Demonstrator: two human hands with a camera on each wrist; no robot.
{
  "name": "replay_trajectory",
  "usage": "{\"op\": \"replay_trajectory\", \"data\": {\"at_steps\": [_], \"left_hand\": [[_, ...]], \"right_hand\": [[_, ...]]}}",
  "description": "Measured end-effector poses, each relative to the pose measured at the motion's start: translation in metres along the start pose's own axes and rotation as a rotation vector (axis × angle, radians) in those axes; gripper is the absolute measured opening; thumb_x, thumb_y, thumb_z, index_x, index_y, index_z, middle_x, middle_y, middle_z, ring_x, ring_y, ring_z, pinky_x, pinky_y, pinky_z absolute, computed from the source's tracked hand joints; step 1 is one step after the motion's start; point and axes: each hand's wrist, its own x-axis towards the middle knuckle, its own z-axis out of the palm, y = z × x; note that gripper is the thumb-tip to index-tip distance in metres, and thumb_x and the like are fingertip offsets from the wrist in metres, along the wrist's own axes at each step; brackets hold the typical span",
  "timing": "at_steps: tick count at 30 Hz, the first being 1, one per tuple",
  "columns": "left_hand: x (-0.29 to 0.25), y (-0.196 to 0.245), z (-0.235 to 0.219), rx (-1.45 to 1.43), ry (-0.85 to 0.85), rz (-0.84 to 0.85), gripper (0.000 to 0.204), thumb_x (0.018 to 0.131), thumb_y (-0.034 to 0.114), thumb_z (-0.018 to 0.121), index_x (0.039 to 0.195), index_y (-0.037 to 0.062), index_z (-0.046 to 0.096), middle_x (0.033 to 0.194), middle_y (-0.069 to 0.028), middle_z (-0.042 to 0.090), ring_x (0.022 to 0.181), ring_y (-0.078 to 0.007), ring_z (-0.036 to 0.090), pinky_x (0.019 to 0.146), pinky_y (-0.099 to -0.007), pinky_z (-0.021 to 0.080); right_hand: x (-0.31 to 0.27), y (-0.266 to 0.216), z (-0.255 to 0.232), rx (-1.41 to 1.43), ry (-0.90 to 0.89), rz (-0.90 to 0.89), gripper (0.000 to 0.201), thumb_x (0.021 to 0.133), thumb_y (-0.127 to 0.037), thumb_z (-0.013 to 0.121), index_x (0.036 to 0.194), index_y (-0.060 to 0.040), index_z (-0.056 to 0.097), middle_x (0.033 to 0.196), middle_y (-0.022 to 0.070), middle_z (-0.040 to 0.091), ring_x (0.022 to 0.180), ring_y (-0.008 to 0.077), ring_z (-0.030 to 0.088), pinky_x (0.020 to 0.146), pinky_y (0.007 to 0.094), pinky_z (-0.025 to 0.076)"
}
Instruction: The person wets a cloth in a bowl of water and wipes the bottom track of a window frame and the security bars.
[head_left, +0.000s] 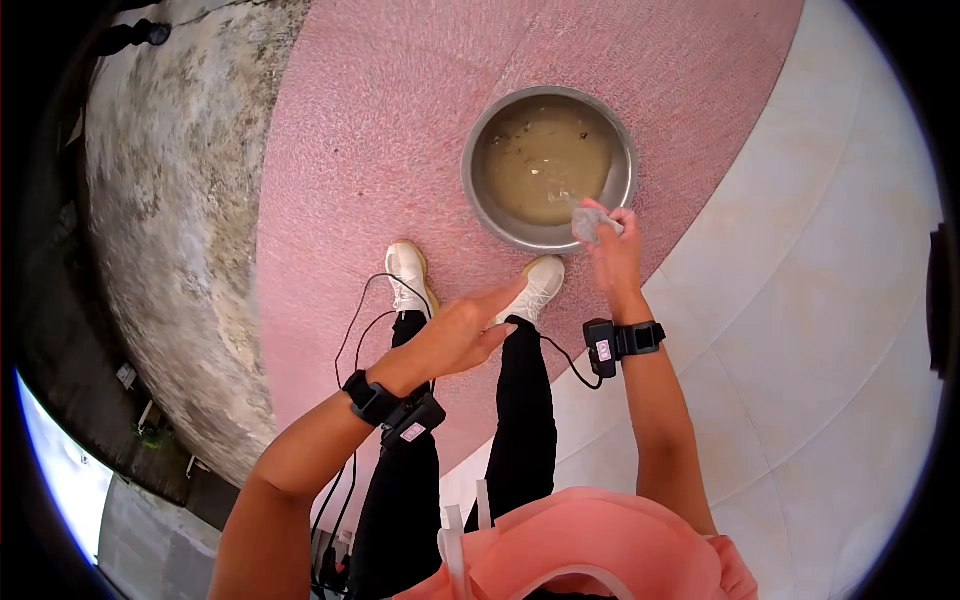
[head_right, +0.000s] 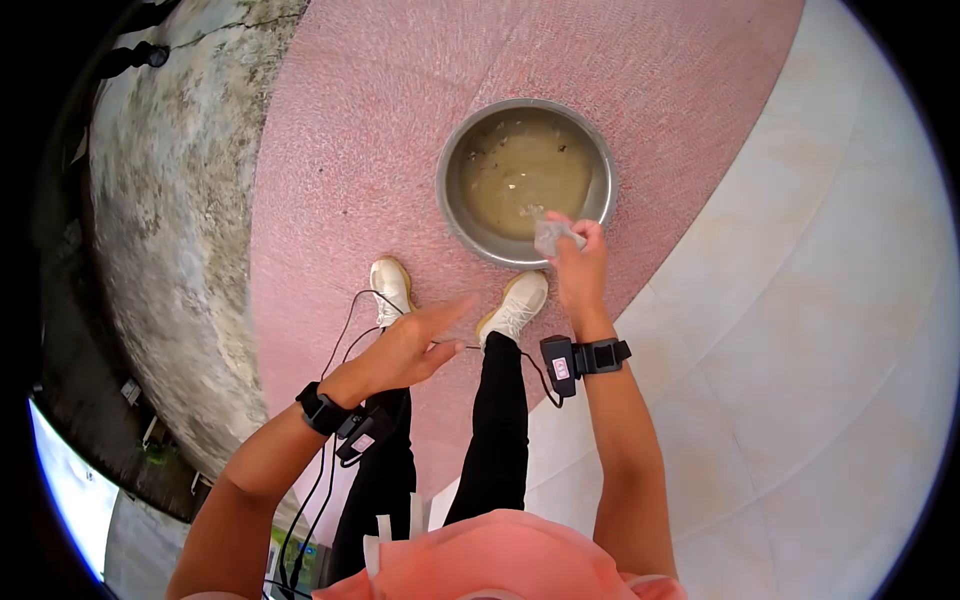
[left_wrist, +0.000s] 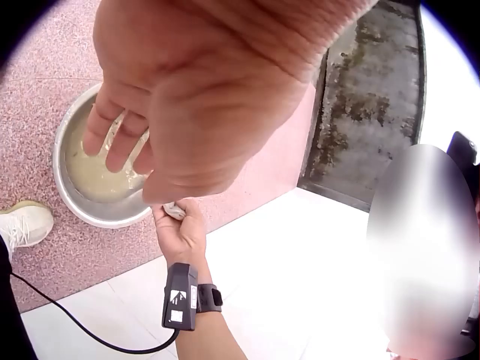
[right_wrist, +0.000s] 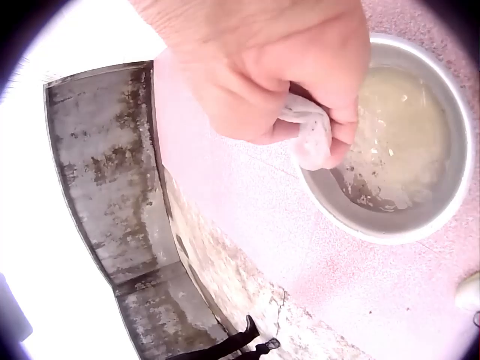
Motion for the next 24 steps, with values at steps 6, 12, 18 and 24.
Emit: {"op": "replay_trajectory", "data": {"at_steps": [6, 12, 18, 24], "left_hand": [[0.051, 0.006, 0.031, -0.03, -0.007, 0.159, 0.076, 0.076, -0.003, 0.054, 0.144, 0.0018, 0.02, 0.143, -0.0258, 0.03, 0.135, -0.0369, 0.027, 0.111, -0.0393, 0.024], [0.063, 0.021, 0.04, 0.009, -0.148, 0.103, 0.081, 0.066, -0.007, 0.05, 0.143, 0.0033, 0.025, 0.144, -0.0277, 0.025, 0.138, -0.0429, 0.009, 0.113, -0.0468, 0.016], [0.063, 0.028, 0.036, 0.119, -0.103, 0.108, 0.085, 0.063, -0.007, 0.051, 0.143, 0.004, 0.026, 0.15, -0.0238, 0.014, 0.14, -0.0393, 0.002, 0.109, -0.0597, 0.009], [0.064, 0.027, 0.029, 0.113, -0.108, 0.09, 0.088, 0.062, -0.009, 0.05, 0.144, 0.0073, 0.023, 0.152, -0.0168, 0.012, 0.142, -0.0336, 0.004, 0.109, -0.0603, 0.007]], "right_hand": [[-0.04, -0.046, 0.03, 0.071, -0.078, 0.05, 0.029, 0.087, 0.002, 0.048, 0.115, 0.003, 0.051, 0.115, 0.0153, 0.058, 0.097, 0.0186, 0.058, 0.077, 0.032, 0.052], [-0.047, -0.043, 0.036, 0.029, -0.075, 0.122, 0.026, 0.086, 0.0, 0.059, 0.111, 0.0015, 0.057, 0.105, 0.0126, 0.06, 0.085, 0.0148, 0.059, 0.073, 0.0272, 0.052], [-0.04, -0.049, 0.05, 0.156, 0.03, 0.108, 0.028, 0.088, 0.001, 0.056, 0.116, 0.0023, 0.055, 0.101, 0.0129, 0.061, 0.077, 0.0149, 0.059, 0.066, 0.0278, 0.052], [-0.031, -0.044, 0.049, 0.241, 0.059, 0.098, 0.029, 0.094, -0.009, 0.05, 0.122, 0.0026, 0.05, 0.088, 0.0094, 0.058, 0.062, 0.0129, 0.051, 0.057, 0.0282, 0.047]]}}
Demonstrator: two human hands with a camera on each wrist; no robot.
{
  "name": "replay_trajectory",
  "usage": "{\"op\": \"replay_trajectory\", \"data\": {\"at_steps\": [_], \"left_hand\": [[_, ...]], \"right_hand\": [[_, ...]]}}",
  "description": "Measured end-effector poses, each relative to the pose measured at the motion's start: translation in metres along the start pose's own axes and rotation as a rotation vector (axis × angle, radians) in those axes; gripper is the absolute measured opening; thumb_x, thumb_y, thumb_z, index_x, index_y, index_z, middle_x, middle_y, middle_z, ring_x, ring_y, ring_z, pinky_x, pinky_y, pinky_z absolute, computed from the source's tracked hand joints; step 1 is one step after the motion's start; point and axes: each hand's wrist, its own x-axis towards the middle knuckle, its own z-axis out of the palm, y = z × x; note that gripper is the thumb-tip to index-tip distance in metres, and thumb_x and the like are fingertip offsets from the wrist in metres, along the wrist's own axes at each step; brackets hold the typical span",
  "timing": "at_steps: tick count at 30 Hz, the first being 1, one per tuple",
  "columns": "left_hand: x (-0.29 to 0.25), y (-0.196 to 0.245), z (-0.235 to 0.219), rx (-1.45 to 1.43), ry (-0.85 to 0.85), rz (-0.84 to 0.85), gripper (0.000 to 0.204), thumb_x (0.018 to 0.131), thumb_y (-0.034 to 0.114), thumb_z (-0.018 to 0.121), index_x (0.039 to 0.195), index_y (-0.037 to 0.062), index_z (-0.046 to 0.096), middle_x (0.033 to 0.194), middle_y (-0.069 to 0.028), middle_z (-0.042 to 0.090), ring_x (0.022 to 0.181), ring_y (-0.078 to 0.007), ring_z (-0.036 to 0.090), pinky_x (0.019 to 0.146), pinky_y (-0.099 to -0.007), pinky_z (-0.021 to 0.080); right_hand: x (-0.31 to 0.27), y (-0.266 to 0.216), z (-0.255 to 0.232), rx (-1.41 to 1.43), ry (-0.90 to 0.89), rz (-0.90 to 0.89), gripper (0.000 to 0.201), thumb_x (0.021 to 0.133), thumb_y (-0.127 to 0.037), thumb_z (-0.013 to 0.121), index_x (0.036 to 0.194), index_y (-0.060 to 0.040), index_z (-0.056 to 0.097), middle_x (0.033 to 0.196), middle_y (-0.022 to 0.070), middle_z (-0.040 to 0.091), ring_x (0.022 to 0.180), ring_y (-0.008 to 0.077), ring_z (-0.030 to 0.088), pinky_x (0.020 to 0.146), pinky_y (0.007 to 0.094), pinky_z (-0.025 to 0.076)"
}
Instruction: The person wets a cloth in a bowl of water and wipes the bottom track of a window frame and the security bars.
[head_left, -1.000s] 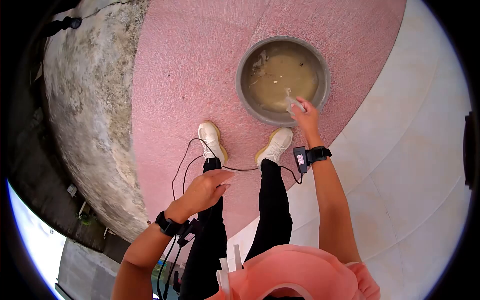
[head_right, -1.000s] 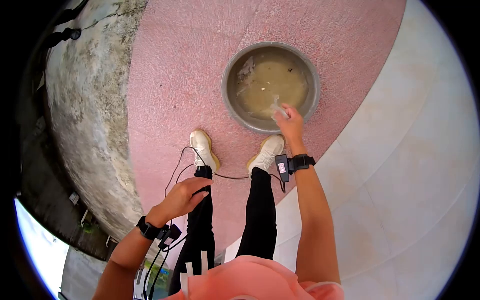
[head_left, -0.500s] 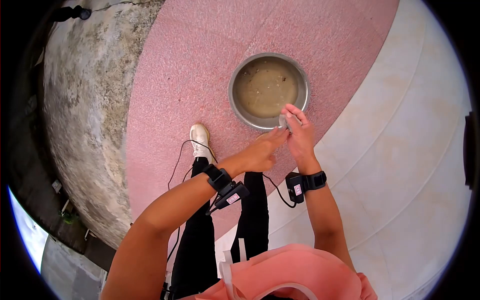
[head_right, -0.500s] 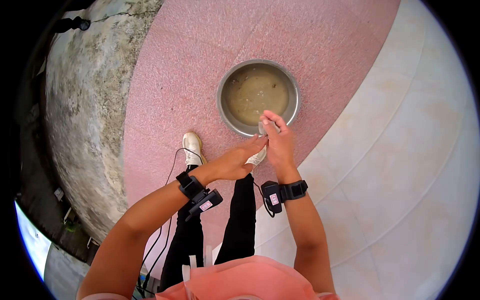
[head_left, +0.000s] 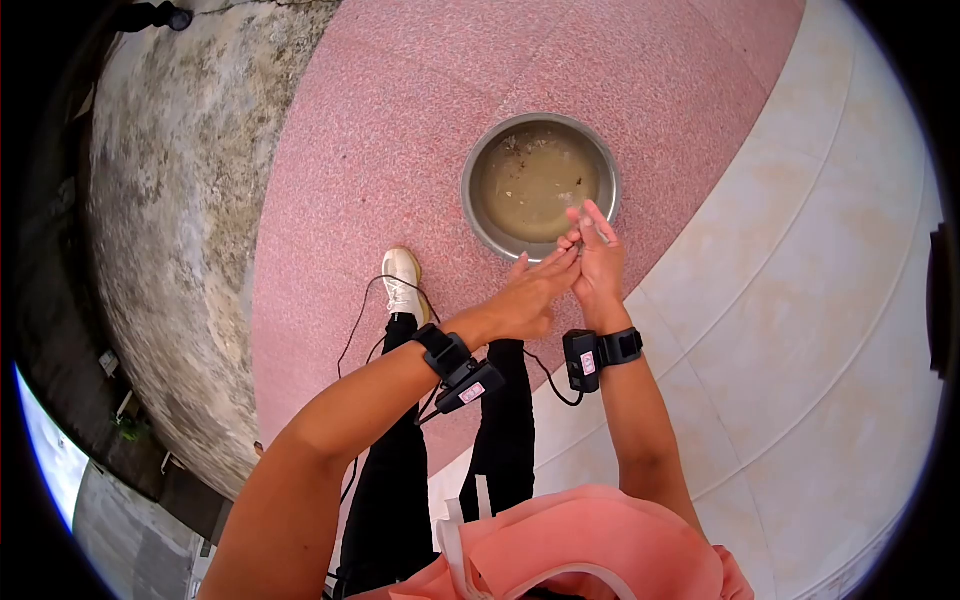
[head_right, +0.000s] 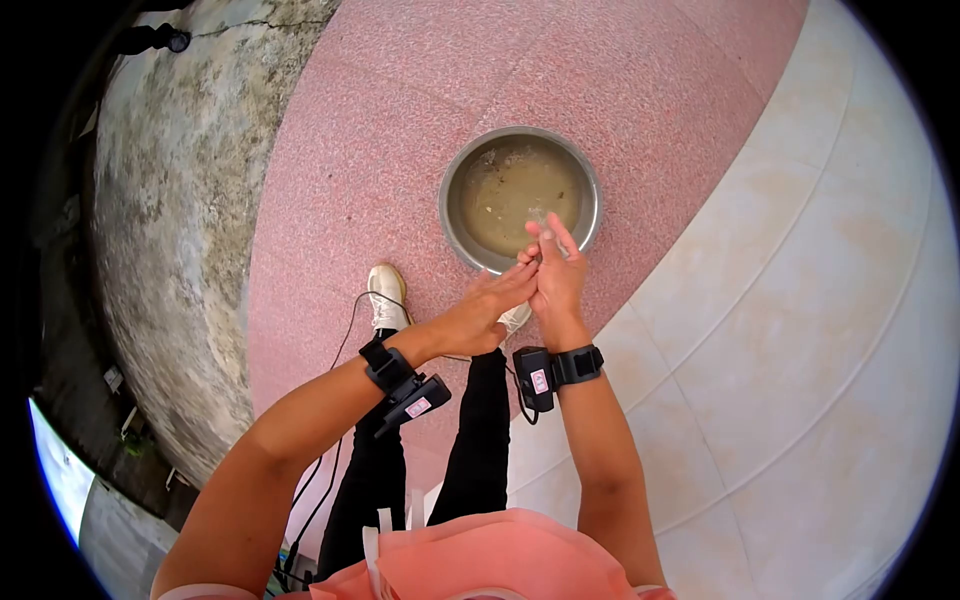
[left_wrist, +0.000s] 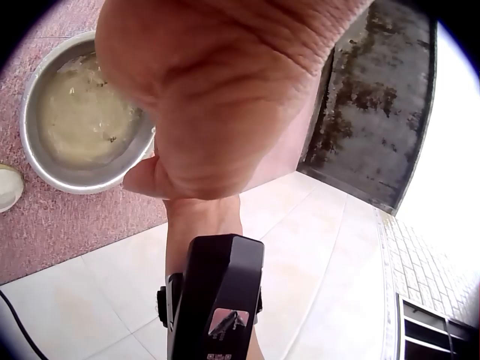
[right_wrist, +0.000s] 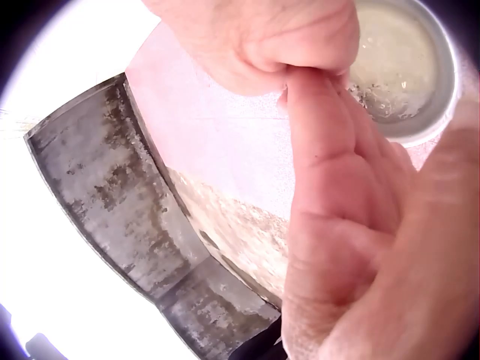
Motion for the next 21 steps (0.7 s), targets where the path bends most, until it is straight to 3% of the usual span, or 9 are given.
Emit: {"op": "replay_trajectory", "data": {"at_steps": [2, 5, 8, 11, 15, 18, 21], "left_hand": [[-0.001, 0.001, -0.002, 0.022, 0.001, -0.015, 0.089, 0.061, -0.01, 0.049, 0.144, 0.0087, 0.025, 0.152, -0.014, 0.017, 0.141, -0.0347, 0.01, 0.109, -0.0582, 0.01], [-0.005, 0.009, -0.005, 0.024, 0.004, -0.085, 0.089, 0.06, -0.011, 0.048, 0.143, 0.0122, 0.029, 0.15, -0.0107, 0.026, 0.137, -0.036, 0.021, 0.107, -0.0536, 0.015], [-0.005, 0.004, -0.003, 0.006, 0.014, -0.1, 0.088, 0.06, -0.012, 0.048, 0.142, 0.0164, 0.034, 0.146, -0.0083, 0.035, 0.132, -0.0362, 0.031, 0.104, -0.0489, 0.019], [-0.005, 0.001, -0.003, -0.009, 0.019, -0.09, 0.085, 0.061, -0.011, 0.048, 0.14, 0.0183, 0.038, 0.142, -0.0092, 0.04, 0.129, -0.0363, 0.033, 0.103, -0.0473, 0.02], [-0.004, -0.006, -0.002, 0.006, -0.007, -0.091, 0.075, 0.066, -0.009, 0.051, 0.135, 0.0179, 0.042, 0.136, -0.0126, 0.046, 0.129, -0.0368, 0.034, 0.101, -0.0472, 0.022], [-0.005, -0.013, 0.002, 0.048, 0.045, -0.003, 0.076, 0.062, -0.002, 0.059, 0.134, 0.0123, 0.042, 0.12, -0.0178, 0.055, 0.124, -0.0407, 0.038, 0.095, -0.0489, 0.026], [-0.006, -0.015, 0.005, 0.049, 0.056, -0.003, 0.076, 0.061, -0.003, 0.059, 0.133, 0.0122, 0.041, 0.121, -0.0179, 0.055, 0.124, -0.0415, 0.037, 0.095, -0.0499, 0.025]], "right_hand": [[0.002, 0.001, 0.0, 0.057, -0.017, 0.007, 0.029, 0.095, -0.013, 0.05, 0.119, 0.0027, 0.052, 0.077, 0.0053, 0.054, 0.055, 0.0112, 0.044, 0.052, 0.0271, 0.043], [0.003, -0.001, 0.005, 0.004, 0.035, 0.059, 0.027, 0.097, -0.026, 0.048, 0.1, 0.0005, 0.055, 0.064, 0.0001, 0.043, 0.048, 0.0088, 0.036, 0.046, 0.0252, 0.034], [0.004, -0.003, 0.009, -0.005, 0.099, 0.079, 0.037, 0.096, -0.039, 0.046, 0.078, -0.0061, 0.048, 0.056, -0.0023, 0.038, 0.043, 0.0082, 0.03, 0.042, 0.0245, 0.027], [0.005, -0.005, 0.014, -0.027, 0.18, 0.129, 0.042, 0.095, -0.044, 0.045, 0.069, -0.0117, 0.04, 0.052, -0.0038, 0.032, 0.04, 0.0083, 0.026, 0.039, 0.0251, 0.021], [0.004, -0.007, 0.018, -0.11, 0.203, 0.188, 0.04, 0.098, -0.042, 0.036, 0.069, -0.0146, 0.037, 0.053, -0.0029, 0.03, 0.041, 0.0104, 0.024, 0.039, 0.0274, 0.023], [0.002, -0.004, 0.016, -0.098, 0.186, 0.197, 0.039, 0.098, -0.04, 0.036, 0.069, -0.0143, 0.037, 0.052, -0.0028, 0.029, 0.04, 0.0107, 0.023, 0.038, 0.0276, 0.023], [0.002, -0.002, 0.015, -0.107, 0.174, 0.205, 0.039, 0.098, -0.039, 0.037, 0.069, -0.0139, 0.037, 0.052, -0.0027, 0.029, 0.04, 0.0109, 0.023, 0.038, 0.0276, 0.023]]}}
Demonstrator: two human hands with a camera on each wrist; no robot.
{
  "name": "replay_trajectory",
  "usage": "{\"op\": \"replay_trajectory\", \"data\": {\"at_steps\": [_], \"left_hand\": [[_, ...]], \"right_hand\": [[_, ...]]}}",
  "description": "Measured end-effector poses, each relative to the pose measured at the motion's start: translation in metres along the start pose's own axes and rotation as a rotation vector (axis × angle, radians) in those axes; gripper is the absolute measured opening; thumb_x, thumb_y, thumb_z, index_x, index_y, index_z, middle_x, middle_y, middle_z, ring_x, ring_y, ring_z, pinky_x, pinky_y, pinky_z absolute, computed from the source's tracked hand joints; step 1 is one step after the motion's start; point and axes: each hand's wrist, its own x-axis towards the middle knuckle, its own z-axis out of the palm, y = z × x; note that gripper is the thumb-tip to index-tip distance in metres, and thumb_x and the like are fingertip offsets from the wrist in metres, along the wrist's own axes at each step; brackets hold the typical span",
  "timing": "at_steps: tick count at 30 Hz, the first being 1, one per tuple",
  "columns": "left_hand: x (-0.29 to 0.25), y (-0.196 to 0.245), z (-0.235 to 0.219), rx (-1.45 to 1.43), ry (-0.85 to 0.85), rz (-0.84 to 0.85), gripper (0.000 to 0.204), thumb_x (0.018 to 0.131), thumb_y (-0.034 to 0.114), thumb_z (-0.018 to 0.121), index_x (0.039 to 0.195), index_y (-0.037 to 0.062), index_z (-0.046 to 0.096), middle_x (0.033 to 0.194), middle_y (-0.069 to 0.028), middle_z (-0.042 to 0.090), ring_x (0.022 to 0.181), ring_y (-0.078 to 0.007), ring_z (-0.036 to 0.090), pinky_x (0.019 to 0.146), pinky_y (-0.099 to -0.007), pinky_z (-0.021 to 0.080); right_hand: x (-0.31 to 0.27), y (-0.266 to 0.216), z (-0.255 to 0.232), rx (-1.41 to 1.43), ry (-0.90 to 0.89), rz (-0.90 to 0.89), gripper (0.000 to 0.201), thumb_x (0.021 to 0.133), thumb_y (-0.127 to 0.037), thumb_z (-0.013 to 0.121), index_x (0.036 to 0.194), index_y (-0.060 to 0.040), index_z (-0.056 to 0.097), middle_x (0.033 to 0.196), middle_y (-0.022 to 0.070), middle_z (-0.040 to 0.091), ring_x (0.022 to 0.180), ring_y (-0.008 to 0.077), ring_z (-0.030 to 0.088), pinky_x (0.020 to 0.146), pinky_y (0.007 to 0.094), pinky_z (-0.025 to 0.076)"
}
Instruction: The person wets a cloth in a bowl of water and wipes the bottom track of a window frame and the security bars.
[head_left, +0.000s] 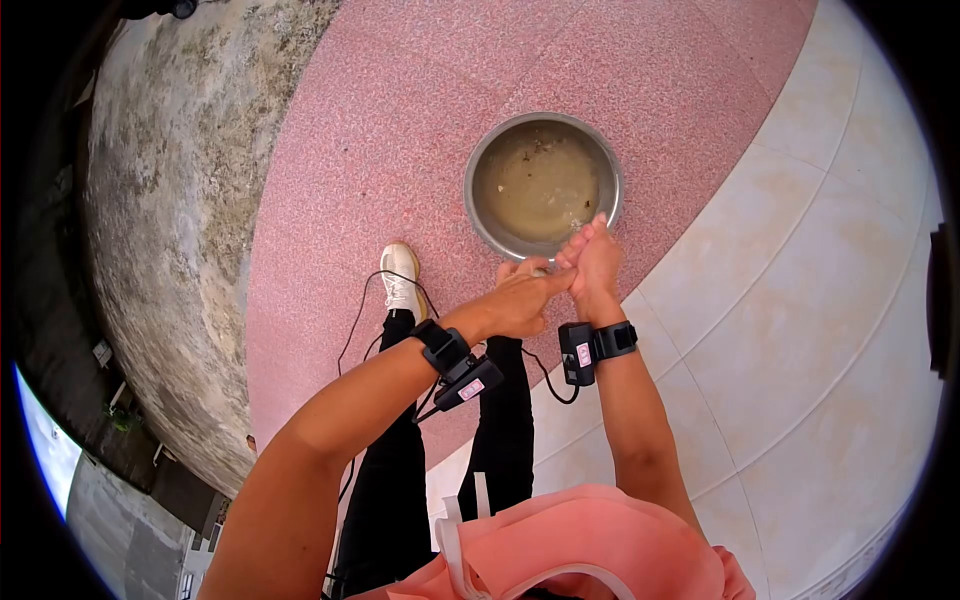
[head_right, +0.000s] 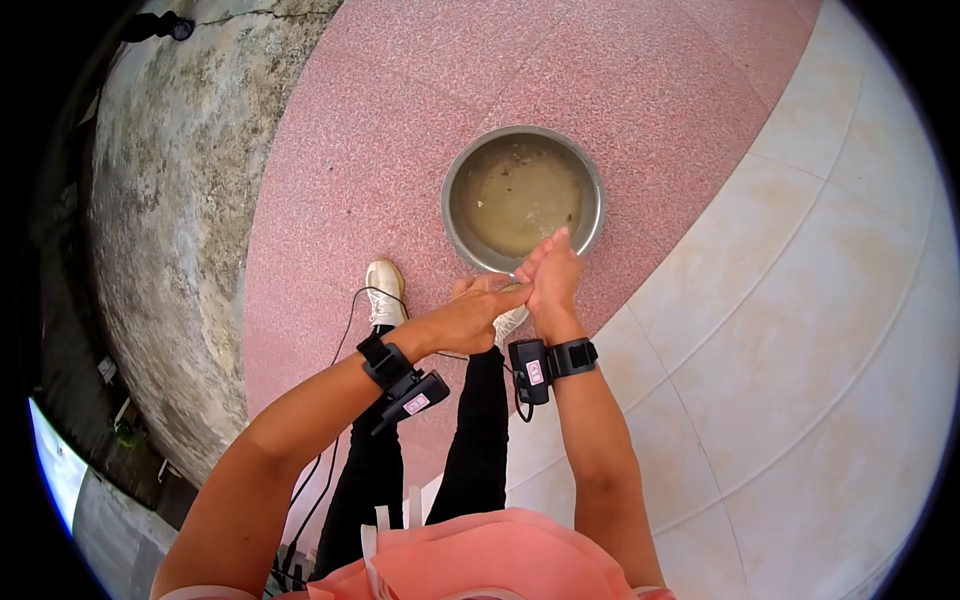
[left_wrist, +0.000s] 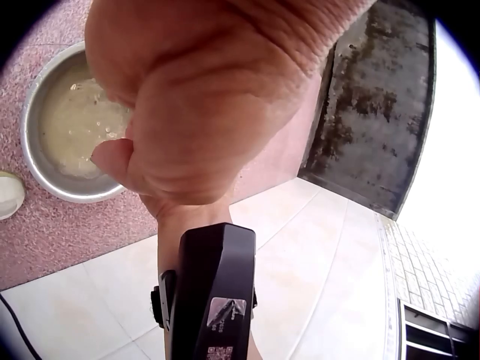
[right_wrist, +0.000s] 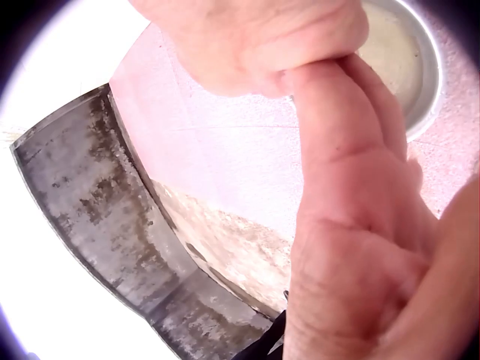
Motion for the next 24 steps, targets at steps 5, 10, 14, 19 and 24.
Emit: {"op": "replay_trajectory", "data": {"at_steps": [5, 10, 14, 19, 24], "left_hand": [[-0.003, -0.001, 0.001, 0.014, 0.017, 0.03, 0.075, 0.06, -0.003, 0.059, 0.132, 0.0122, 0.041, 0.122, -0.0178, 0.055, 0.125, -0.0418, 0.037, 0.095, -0.0506, 0.026], [-0.004, 0.002, -0.001, 0.053, -0.011, 0.017, 0.076, 0.06, -0.002, 0.059, 0.132, 0.0124, 0.041, 0.126, -0.0175, 0.052, 0.125, -0.0422, 0.037, 0.094, -0.0515, 0.027], [-0.007, 0.0, 0.002, 0.089, -0.018, 0.009, 0.076, 0.06, -0.002, 0.059, 0.132, 0.0123, 0.04, 0.13, -0.0177, 0.049, 0.127, -0.0425, 0.035, 0.095, -0.0528, 0.025], [-0.013, 0.008, -0.002, 0.061, -0.094, -0.045, 0.077, 0.065, -0.007, 0.052, 0.137, 0.0169, 0.038, 0.136, -0.0201, 0.043, 0.134, -0.042, 0.025, 0.104, -0.0521, 0.017], [-0.02, 0.016, 0.001, 0.053, -0.12, -0.069, 0.081, 0.065, -0.006, 0.052, 0.14, 0.0182, 0.034, 0.137, -0.0176, 0.043, 0.136, -0.042, 0.023, 0.105, -0.0593, 0.01]], "right_hand": [[0.0, 0.002, 0.0, -0.005, 0.004, 0.004, 0.041, 0.097, -0.039, 0.038, 0.066, -0.0134, 0.036, 0.051, -0.0026, 0.028, 0.039, 0.011, 0.023, 0.037, 0.0279, 0.023], [-0.002, 0.002, 0.0, -0.024, -0.012, -0.001, 0.04, 0.097, -0.038, 0.038, 0.066, -0.0131, 0.036, 0.05, -0.0022, 0.028, 0.038, 0.0108, 0.024, 0.036, 0.028, 0.024], [-0.003, 0.005, -0.001, -0.033, -0.008, -0.002, 0.039, 0.097, -0.037, 0.038, 0.066, -0.0133, 0.036, 0.05, -0.0021, 0.029, 0.038, 0.0107, 0.025, 0.035, 0.0278, 0.024], [-0.009, 0.008, -0.003, -0.031, -0.015, 0.008, 0.039, 0.097, -0.037, 0.038, 0.066, -0.0133, 0.036, 0.05, -0.0021, 0.029, 0.037, 0.0109, 0.025, 0.035, 0.0283, 0.025], [-0.014, 0.014, -0.014, -0.062, -0.071, 0.014, 0.031, 0.097, -0.032, 0.041, 0.075, -0.0107, 0.04, 0.055, -0.0015, 0.034, 0.042, 0.0111, 0.032, 0.04, 0.0286, 0.032]]}}
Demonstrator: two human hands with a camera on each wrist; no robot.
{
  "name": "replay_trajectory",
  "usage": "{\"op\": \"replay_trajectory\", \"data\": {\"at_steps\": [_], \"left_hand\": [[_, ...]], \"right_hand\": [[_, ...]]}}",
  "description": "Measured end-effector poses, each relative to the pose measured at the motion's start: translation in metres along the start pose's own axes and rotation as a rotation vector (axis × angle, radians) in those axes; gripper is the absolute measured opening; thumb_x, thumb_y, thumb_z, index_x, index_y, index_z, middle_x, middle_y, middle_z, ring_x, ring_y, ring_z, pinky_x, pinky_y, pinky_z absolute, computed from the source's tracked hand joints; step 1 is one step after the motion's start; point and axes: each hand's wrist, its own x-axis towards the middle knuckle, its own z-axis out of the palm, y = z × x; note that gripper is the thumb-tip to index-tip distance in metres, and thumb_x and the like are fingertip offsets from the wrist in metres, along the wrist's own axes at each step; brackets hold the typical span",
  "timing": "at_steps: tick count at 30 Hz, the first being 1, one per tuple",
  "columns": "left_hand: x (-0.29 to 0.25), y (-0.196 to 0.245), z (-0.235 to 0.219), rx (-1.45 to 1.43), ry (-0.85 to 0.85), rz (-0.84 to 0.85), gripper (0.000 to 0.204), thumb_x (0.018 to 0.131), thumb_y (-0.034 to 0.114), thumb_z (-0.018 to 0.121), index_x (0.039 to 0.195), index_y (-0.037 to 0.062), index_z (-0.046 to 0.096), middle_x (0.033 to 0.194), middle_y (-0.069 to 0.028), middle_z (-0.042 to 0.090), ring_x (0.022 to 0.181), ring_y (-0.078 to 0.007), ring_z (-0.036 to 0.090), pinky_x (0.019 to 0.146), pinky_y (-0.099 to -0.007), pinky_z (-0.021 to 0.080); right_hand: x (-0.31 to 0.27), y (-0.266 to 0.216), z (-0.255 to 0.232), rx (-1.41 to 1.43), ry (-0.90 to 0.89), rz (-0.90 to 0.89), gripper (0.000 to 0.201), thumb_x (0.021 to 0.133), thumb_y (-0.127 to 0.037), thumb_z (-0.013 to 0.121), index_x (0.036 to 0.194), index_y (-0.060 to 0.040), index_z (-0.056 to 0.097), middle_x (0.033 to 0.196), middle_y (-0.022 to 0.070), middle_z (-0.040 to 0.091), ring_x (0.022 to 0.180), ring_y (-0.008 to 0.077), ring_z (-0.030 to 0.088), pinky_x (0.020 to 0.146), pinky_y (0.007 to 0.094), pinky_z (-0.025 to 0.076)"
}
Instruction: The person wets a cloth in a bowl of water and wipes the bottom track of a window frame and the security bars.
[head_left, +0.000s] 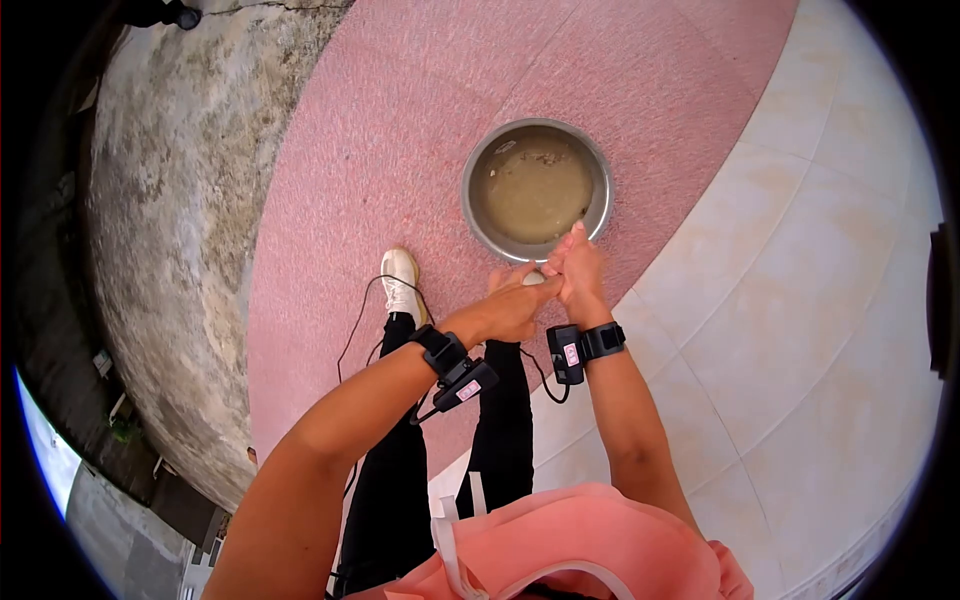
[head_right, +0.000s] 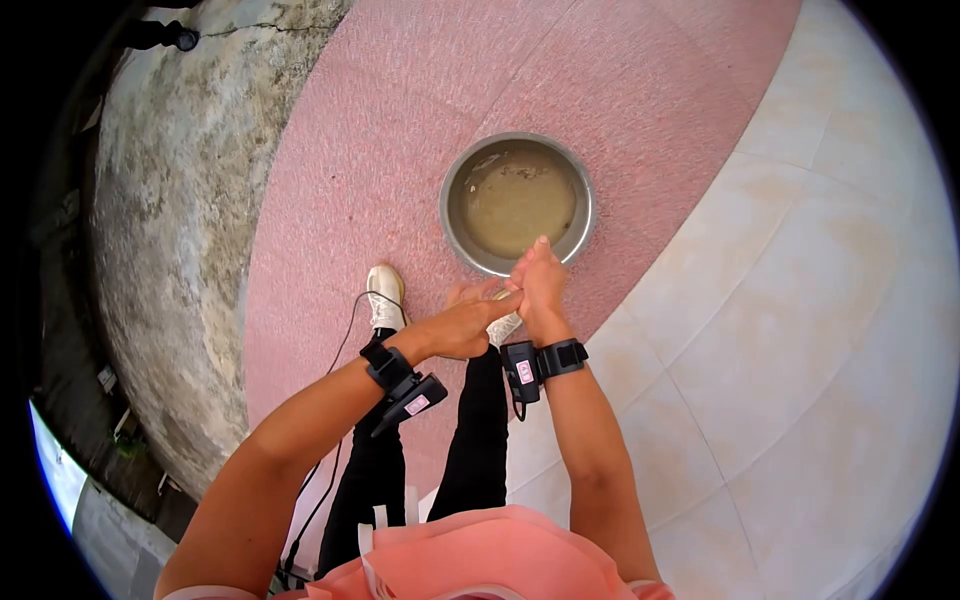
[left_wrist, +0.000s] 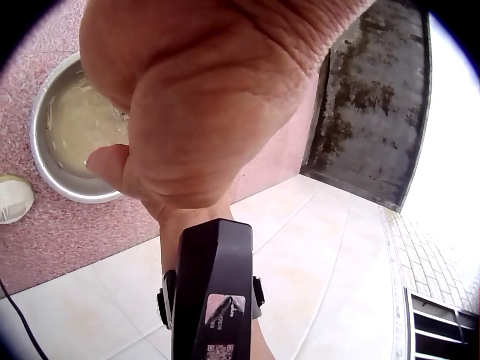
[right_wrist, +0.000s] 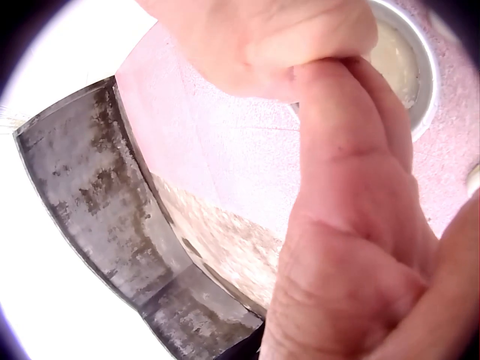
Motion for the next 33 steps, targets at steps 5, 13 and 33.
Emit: {"op": "replay_trajectory", "data": {"at_steps": [5, 13, 33], "left_hand": [[-0.019, 0.016, -0.007, -0.023, 0.042, -0.044, 0.083, 0.067, -0.002, 0.054, 0.143, 0.0148, 0.028, 0.13, -0.0204, 0.047, 0.127, -0.0444, 0.032, 0.098, -0.0535, 0.026], [-0.065, 0.028, -0.046, -0.018, 0.12, -0.241, 0.04, 0.082, 0.016, 0.057, 0.123, 0.0196, 0.059, 0.079, -0.0068, 0.068, 0.088, -0.0237, 0.063, 0.104, -0.0582, 0.016], [-0.373, 0.201, -0.253, 0.314, 0.426, 0.105, 0.018, 0.082, 0.022, 0.069, 0.093, 0.0091, 0.071, 0.099, -0.0062, 0.069, 0.105, -0.0237, 0.061, 0.108, -0.053, 0.018]], "right_hand": [[-0.014, 0.0, -0.019, -0.083, -0.158, -0.099, 0.015, 0.093, -0.013, 0.052, 0.102, -0.0024, 0.047, 0.083, 0.0068, 0.051, 0.071, 0.0162, 0.051, 0.066, 0.0325, 0.046], [-0.033, -0.01, -0.063, -0.591, -0.077, -0.558, 0.038, 0.088, -0.006, 0.055, 0.124, 0.0003, 0.047, 0.115, 0.0148, 0.052, 0.096, 0.0209, 0.057, 0.084, 0.0298, 0.045], [-0.423, -0.089, 0.053, -0.144, -0.333, -0.773, 0.022, 0.086, -0.003, 0.06, 0.108, 0.001, 0.056, 0.096, 0.0071, 0.061, 0.089, 0.0141, 0.058, 0.079, 0.0276, 0.048]]}}
